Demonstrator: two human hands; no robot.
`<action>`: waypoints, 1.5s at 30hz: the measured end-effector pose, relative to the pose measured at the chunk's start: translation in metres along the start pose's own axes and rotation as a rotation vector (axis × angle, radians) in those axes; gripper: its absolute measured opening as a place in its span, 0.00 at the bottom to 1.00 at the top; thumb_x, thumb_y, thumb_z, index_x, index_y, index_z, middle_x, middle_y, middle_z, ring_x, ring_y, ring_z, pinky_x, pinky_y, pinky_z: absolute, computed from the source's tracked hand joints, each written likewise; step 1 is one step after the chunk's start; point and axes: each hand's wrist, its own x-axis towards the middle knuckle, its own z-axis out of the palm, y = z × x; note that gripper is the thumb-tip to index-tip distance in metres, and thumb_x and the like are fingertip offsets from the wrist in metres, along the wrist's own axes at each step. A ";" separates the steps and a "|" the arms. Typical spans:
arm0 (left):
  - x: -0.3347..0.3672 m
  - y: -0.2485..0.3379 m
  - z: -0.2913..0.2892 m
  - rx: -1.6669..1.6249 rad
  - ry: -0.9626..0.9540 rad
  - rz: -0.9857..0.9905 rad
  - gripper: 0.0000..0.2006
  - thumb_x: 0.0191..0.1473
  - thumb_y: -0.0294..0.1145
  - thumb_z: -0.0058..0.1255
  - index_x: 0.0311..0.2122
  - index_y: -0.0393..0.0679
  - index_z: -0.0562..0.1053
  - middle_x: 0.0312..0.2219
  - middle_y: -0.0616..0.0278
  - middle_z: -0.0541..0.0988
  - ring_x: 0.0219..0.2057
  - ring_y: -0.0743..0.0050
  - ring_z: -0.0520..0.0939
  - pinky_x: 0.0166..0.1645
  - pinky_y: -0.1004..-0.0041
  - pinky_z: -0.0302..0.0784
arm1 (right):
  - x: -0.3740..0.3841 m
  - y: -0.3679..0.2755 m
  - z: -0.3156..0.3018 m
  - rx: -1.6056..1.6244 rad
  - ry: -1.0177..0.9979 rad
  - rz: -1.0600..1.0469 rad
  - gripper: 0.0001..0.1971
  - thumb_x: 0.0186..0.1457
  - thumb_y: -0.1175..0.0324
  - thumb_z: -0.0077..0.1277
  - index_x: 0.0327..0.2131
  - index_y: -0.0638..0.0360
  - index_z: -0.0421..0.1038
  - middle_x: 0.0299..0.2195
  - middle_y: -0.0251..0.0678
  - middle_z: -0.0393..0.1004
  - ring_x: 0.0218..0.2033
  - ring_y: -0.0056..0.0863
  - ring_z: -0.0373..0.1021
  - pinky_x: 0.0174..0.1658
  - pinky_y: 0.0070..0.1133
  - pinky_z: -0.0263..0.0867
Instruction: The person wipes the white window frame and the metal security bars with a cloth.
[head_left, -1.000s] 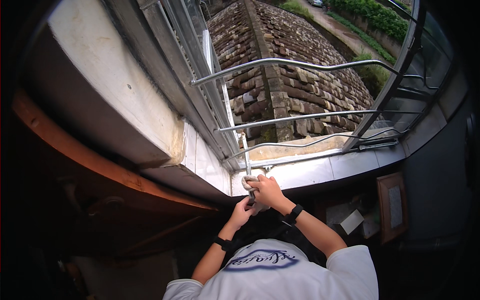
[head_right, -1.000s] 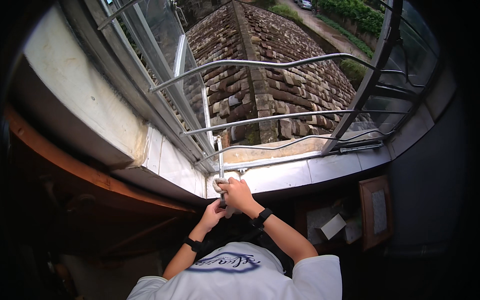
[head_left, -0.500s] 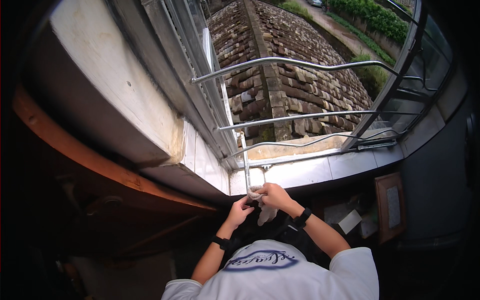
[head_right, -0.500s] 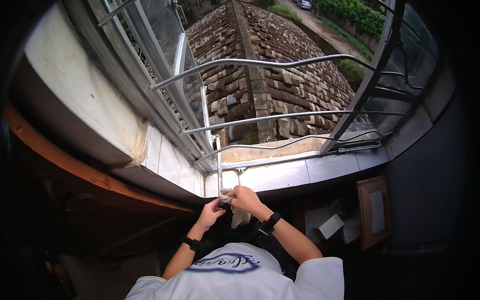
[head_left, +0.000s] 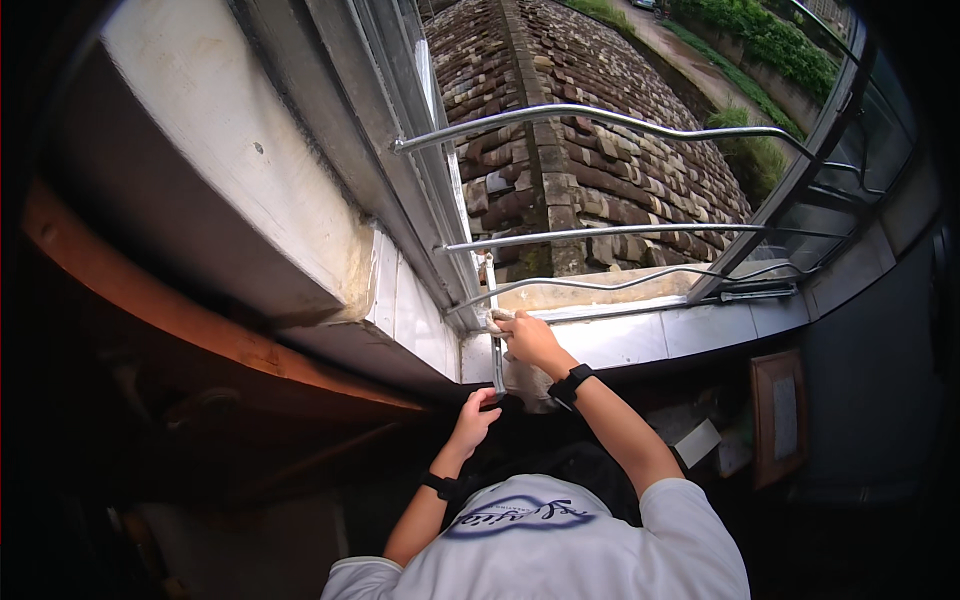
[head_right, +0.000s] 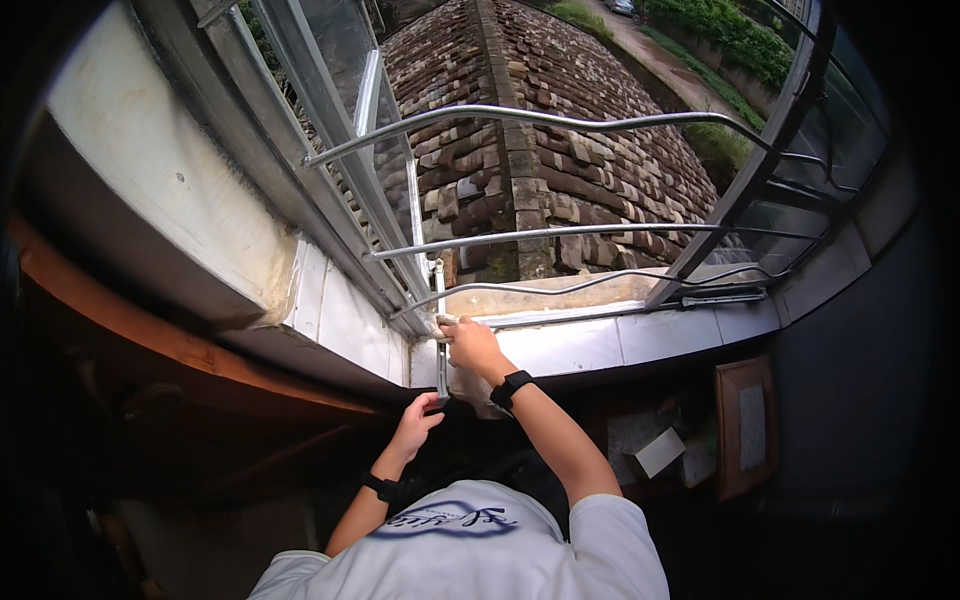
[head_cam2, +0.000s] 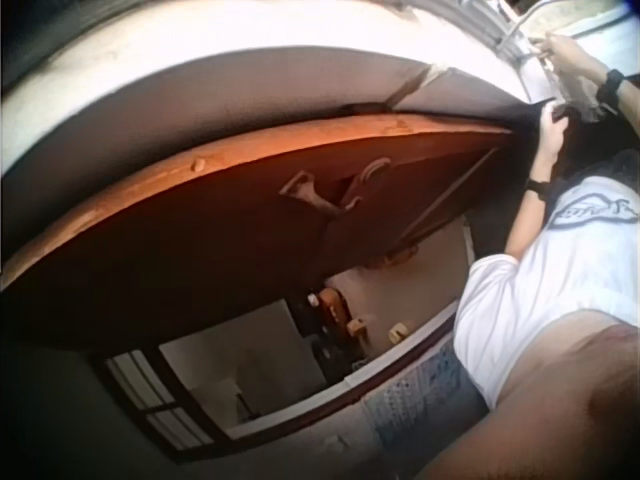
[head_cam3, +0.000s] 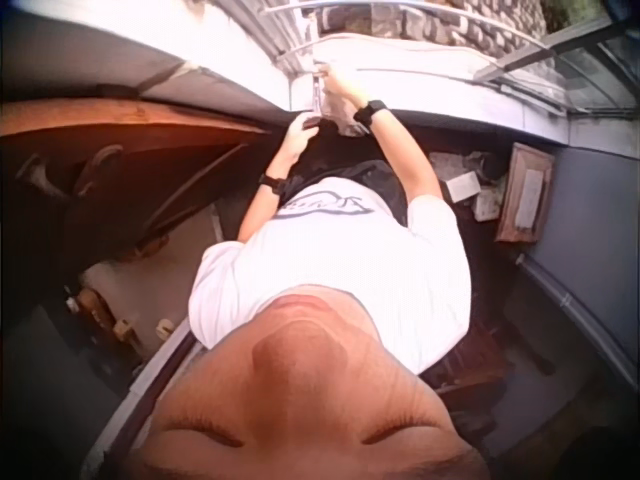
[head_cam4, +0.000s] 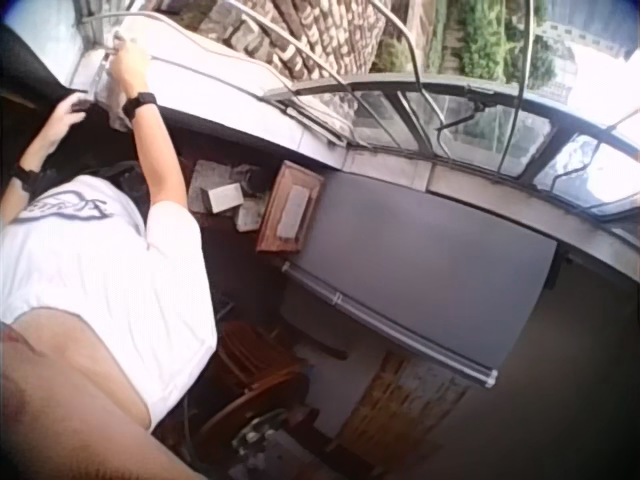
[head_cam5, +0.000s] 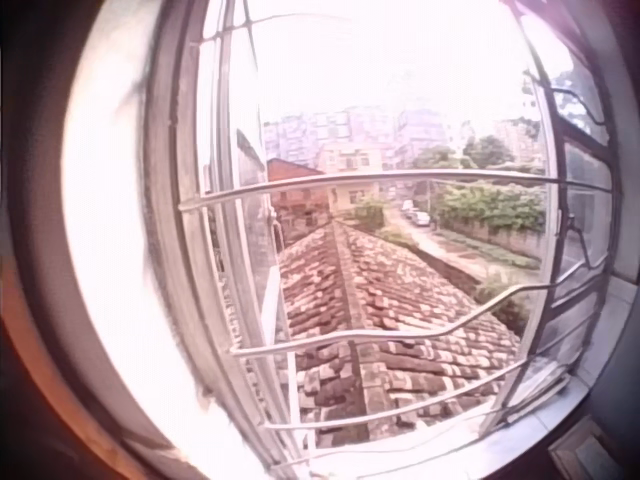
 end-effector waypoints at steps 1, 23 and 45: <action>0.000 -0.005 -0.003 -0.003 0.006 0.000 0.18 0.45 0.17 0.43 0.45 0.34 0.64 0.43 0.60 0.68 0.44 0.73 0.69 0.48 0.78 0.63 | -0.002 0.000 0.000 -0.001 -0.004 -0.005 0.16 0.40 0.72 0.43 0.36 0.48 0.73 0.29 0.44 0.67 0.30 0.43 0.67 0.36 0.32 0.63; 0.003 0.017 -0.017 0.128 -0.089 0.081 0.16 0.41 0.15 0.42 0.40 0.33 0.70 0.31 0.65 0.69 0.35 0.77 0.70 0.43 0.82 0.63 | -0.043 -0.006 -0.011 0.212 0.073 -0.128 0.18 0.40 0.76 0.40 0.36 0.49 0.73 0.25 0.44 0.65 0.27 0.43 0.65 0.32 0.32 0.61; 0.013 0.010 -0.007 0.340 -0.034 0.296 0.13 0.38 0.20 0.50 0.34 0.35 0.70 0.28 0.60 0.71 0.30 0.70 0.73 0.35 0.78 0.68 | -0.044 0.001 -0.005 0.163 0.034 -0.092 0.17 0.40 0.74 0.41 0.37 0.52 0.72 0.24 0.42 0.65 0.27 0.42 0.65 0.32 0.30 0.62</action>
